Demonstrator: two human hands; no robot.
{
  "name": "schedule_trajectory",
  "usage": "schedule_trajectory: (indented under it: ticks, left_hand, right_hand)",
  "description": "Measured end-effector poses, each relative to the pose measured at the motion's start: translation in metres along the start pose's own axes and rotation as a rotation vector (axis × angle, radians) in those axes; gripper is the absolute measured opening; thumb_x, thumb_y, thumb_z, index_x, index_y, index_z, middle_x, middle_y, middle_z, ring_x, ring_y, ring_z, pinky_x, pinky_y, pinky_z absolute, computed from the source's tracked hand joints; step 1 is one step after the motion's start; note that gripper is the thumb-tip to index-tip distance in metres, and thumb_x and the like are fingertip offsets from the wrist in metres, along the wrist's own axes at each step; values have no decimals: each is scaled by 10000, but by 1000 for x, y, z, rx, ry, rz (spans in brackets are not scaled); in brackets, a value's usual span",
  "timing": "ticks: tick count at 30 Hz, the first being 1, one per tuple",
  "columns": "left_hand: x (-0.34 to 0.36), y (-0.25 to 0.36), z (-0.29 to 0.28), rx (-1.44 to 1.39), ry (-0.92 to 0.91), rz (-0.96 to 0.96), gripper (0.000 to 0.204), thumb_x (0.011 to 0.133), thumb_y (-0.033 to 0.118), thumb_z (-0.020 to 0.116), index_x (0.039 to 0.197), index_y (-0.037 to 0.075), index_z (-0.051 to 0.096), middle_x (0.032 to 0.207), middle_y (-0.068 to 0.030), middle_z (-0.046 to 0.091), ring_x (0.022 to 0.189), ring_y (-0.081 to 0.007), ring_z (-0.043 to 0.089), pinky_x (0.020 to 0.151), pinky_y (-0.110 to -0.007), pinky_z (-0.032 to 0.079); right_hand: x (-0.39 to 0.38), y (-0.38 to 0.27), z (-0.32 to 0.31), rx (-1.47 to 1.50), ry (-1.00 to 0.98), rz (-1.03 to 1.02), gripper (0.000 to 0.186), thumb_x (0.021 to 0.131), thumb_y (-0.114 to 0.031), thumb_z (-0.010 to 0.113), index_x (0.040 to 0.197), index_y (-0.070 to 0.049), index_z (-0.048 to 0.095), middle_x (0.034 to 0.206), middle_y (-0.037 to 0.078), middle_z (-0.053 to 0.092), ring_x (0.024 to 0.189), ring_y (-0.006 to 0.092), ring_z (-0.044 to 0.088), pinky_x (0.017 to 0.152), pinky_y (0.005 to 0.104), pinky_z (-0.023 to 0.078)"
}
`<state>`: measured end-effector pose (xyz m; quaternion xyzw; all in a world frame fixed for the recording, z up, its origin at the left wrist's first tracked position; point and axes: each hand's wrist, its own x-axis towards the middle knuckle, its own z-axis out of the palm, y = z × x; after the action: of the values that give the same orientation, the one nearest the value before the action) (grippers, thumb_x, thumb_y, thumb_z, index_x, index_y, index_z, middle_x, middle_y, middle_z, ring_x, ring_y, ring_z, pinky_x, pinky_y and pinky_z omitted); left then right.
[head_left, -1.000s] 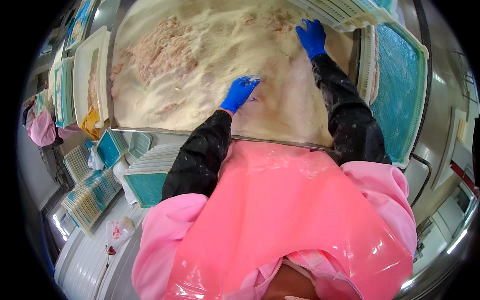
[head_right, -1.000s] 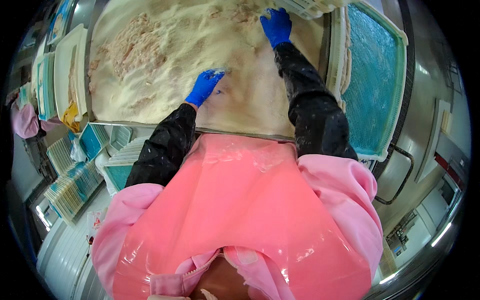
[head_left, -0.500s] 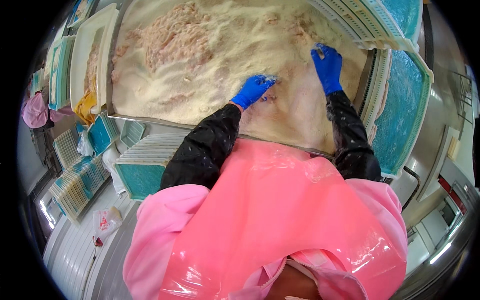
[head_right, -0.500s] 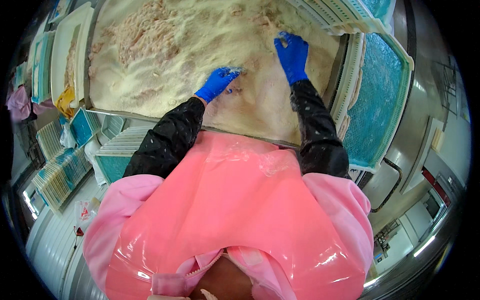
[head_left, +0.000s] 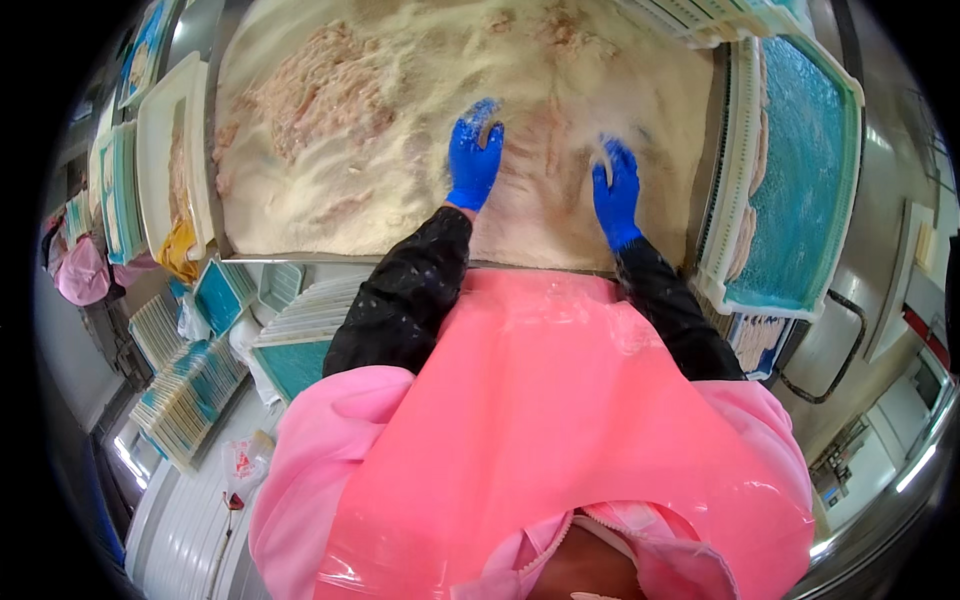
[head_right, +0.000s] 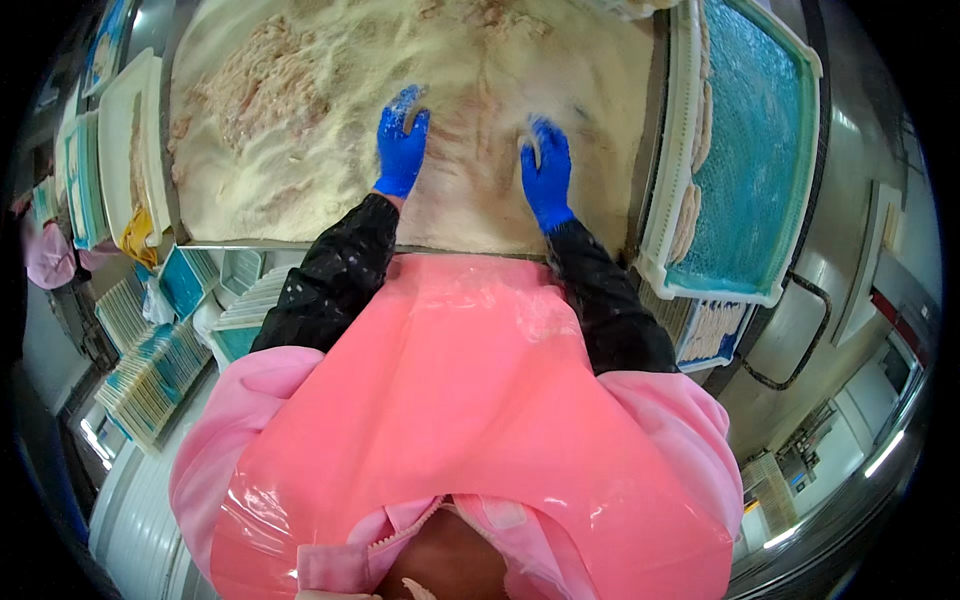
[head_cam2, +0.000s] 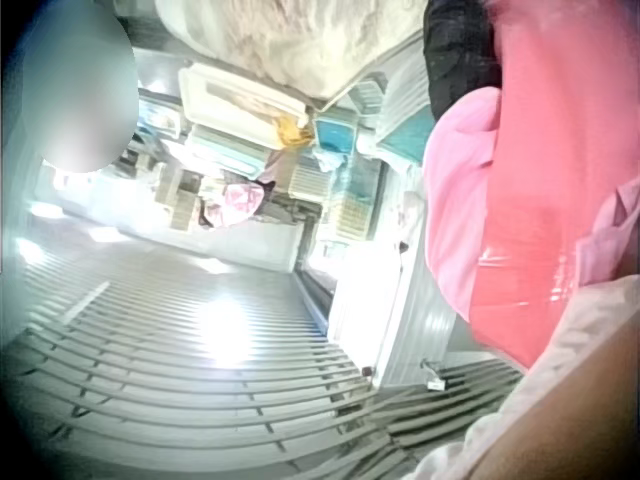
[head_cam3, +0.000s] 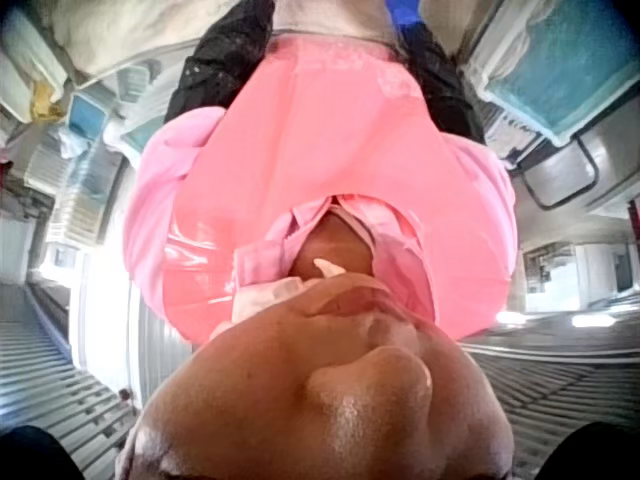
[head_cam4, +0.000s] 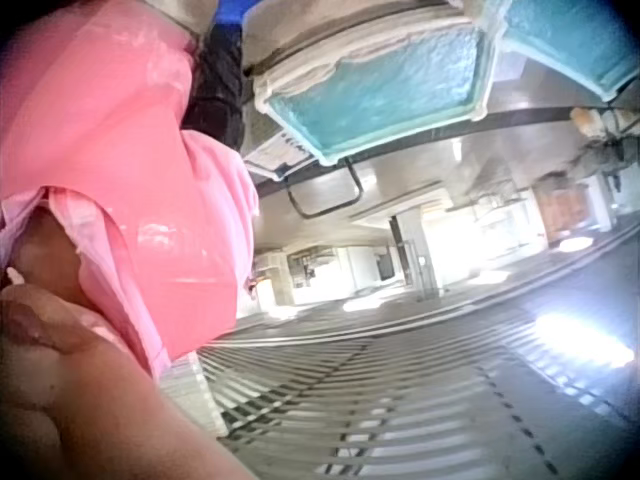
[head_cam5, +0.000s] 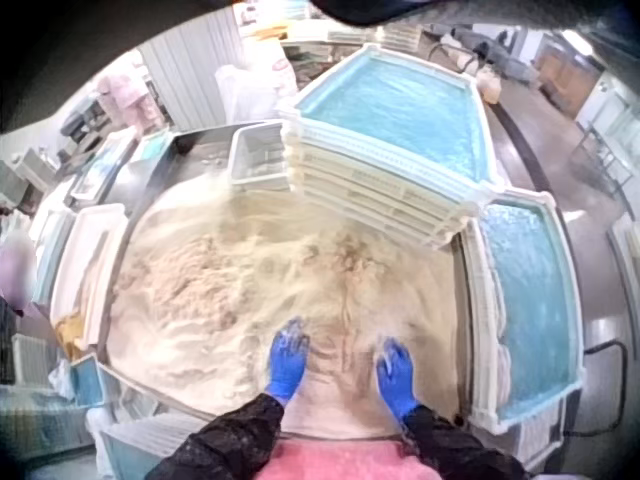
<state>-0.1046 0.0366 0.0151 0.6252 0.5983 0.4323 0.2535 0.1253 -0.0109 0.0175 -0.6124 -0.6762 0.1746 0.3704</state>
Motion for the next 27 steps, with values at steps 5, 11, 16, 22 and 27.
schedule_trajectory:
  ticks: [5, 11, 16, 22, 27]
  left_hand:
    - [2, 26, 72, -949, 87, -644, 368, 883, 194, 512, 1188, -12, 498, 1148, -135, 554, 1047, -191, 512, 920, -286, 379]
    - [-4, 51, 75, -1547, -54, -987, 477, 910, 428, 405, 1151, 31, 512, 1081, -127, 566, 978, -223, 530, 869, -313, 427]
    - [-22, 65, 48, -1959, -420, -827, 583, 903, 531, 301, 1203, 62, 473, 1161, -127, 521, 1034, -256, 493, 925, -382, 390]
    - [-40, 29, 63, -2152, -389, -1035, 584, 890, 532, 327, 1217, 64, 449, 1114, -140, 530, 1002, -283, 505, 898, -374, 403]
    - [-30, 71, 44, -1500, -356, -1266, 605, 890, 539, 317, 1189, 34, 463, 1134, -156, 537, 1035, -328, 511, 924, -423, 395]
  right_hand:
    - [26, -41, 48, 416, -47, 276, 399, 874, -189, 494, 1241, -37, 457, 1290, 151, 436, 1202, 271, 391, 1020, 371, 270]
    - [17, -16, 58, 64, -71, 39, 431, 885, -214, 459, 1282, -53, 410, 1305, 160, 416, 1230, 284, 362, 1041, 387, 222]
    - [6, -32, 51, 156, -325, 34, 471, 861, -271, 449, 1299, -106, 404, 1372, 128, 347, 1282, 314, 273, 1056, 491, 106]
    - [-6, -5, 24, -69, -212, 163, 417, 765, -355, 594, 1103, -111, 574, 1232, 133, 470, 1197, 349, 341, 994, 524, 172]
    - [-13, 4, 17, 576, 29, 562, 298, 818, -268, 590, 1013, -44, 610, 893, 90, 632, 744, 187, 582, 675, 287, 452]
